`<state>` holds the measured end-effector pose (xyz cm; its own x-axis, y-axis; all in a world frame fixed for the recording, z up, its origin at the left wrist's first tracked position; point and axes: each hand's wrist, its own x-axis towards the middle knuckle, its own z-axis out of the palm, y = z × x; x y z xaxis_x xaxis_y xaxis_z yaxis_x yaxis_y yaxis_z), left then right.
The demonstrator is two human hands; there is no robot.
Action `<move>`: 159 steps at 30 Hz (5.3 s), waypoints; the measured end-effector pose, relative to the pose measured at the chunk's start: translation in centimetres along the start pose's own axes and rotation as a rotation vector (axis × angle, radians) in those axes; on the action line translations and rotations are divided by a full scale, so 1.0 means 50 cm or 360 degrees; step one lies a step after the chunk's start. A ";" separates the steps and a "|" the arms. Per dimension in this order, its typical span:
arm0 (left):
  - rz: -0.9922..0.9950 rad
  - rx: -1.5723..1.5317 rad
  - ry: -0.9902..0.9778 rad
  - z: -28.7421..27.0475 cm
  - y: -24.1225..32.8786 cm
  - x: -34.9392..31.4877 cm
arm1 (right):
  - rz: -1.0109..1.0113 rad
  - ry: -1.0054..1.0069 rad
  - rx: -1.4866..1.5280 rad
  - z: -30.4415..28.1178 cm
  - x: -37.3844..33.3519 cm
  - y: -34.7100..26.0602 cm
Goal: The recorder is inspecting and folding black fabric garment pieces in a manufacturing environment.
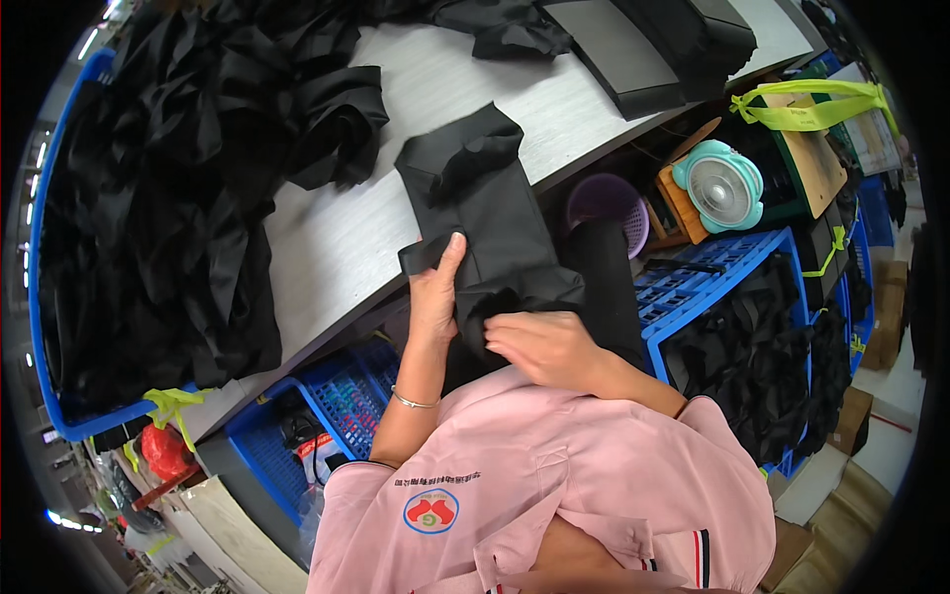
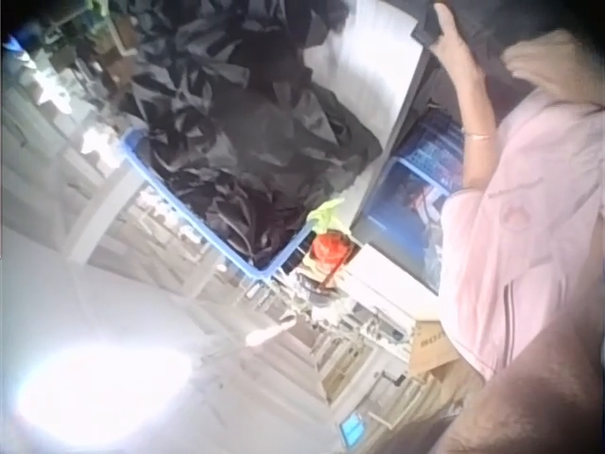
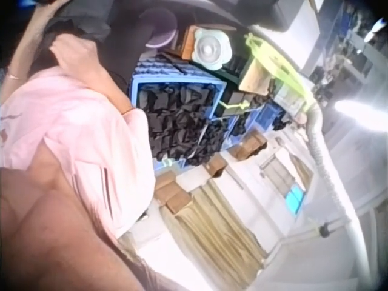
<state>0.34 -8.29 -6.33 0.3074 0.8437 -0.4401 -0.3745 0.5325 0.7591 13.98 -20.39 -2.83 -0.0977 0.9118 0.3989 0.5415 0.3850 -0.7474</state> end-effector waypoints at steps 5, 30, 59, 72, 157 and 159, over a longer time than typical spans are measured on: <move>0.0161 0.0170 -0.0225 0.000 0.003 -0.018 | 0.0517 0.0718 -0.0146 -0.110 0.024 0.024; -0.0525 -0.0596 -0.0578 -0.071 -0.060 -0.001 | 0.1634 0.0160 0.1825 -0.095 -0.007 0.124; -0.0065 0.0574 -0.0209 -0.035 -0.041 -0.010 | 0.1208 0.0226 0.0511 -0.026 0.004 0.118; 0.0006 0.0761 -0.0336 -0.069 -0.052 0.002 | 0.1319 -0.0039 0.0692 -0.012 0.010 0.125; -0.0357 0.0209 -0.0409 -0.103 -0.042 -0.029 | 0.1512 0.0465 0.1130 -0.071 0.055 0.141; -0.0206 0.0495 -0.0267 -0.103 -0.057 -0.010 | 0.1310 0.0390 0.1078 -0.054 0.043 0.147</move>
<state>-3.25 -9.86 -10.75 0.4837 0.7339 -0.4769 -0.0476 0.5661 0.8230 20.01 -15.97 -6.04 0.2933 0.9016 -0.3181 -0.2142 -0.2623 -0.9409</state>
